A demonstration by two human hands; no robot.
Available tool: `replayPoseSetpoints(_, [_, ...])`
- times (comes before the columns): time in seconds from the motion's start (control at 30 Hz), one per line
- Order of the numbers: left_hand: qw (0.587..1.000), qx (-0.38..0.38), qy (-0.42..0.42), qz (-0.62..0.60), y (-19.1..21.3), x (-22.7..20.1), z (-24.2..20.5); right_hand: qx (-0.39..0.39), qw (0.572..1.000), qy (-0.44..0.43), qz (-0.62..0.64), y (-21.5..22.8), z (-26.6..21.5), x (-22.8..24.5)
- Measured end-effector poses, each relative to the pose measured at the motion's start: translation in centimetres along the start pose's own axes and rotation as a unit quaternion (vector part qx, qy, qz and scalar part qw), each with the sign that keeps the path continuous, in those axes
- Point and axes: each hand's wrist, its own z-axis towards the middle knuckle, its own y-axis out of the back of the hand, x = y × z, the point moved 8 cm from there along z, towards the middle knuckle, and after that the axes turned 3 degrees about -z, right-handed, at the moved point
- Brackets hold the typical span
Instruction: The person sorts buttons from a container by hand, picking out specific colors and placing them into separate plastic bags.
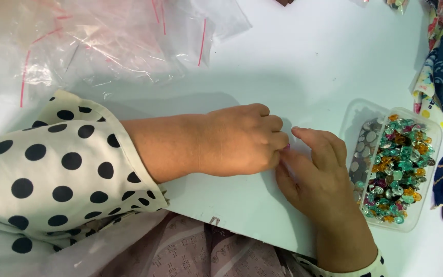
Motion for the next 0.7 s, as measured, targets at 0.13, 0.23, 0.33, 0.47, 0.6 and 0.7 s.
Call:
replayPoseSetpoints(0.13, [1.0, 0.002, 0.016, 0.021, 0.2, 0.7, -0.1, 0.0, 1.0, 0.002, -0.01, 0.1, -0.1, 0.2])
replayPoseSetpoints(0.23, [1.0, 0.01, 0.019, -0.002, 1.2, 1.5, 0.3, 0.009, 1.0, 0.003, -0.003, 0.7, 0.0, 0.3])
replayPoseSetpoints(0.33, [0.998, 0.033, 0.028, -0.047, 1.7, 1.9, 0.5, 0.015, 1.0, -0.012, 0.008, 1.3, 0.1, 0.7])
replayPoseSetpoints(0.47, [0.994, 0.082, 0.047, -0.062, 1.8, 1.4, 1.2, -0.027, 1.0, 0.013, 0.004, 3.1, -0.1, 1.8])
replayPoseSetpoints(0.6, [0.998, 0.011, 0.049, -0.023, 3.5, 0.6, 2.4, -0.069, 0.997, 0.006, 0.03, 6.6, -1.9, 0.8])
replayPoseSetpoints(0.7, [0.998, -0.015, 0.051, -0.021, 4.6, -0.6, 4.0, -0.094, 0.995, -0.015, 0.03, 9.8, -4.1, -2.4])
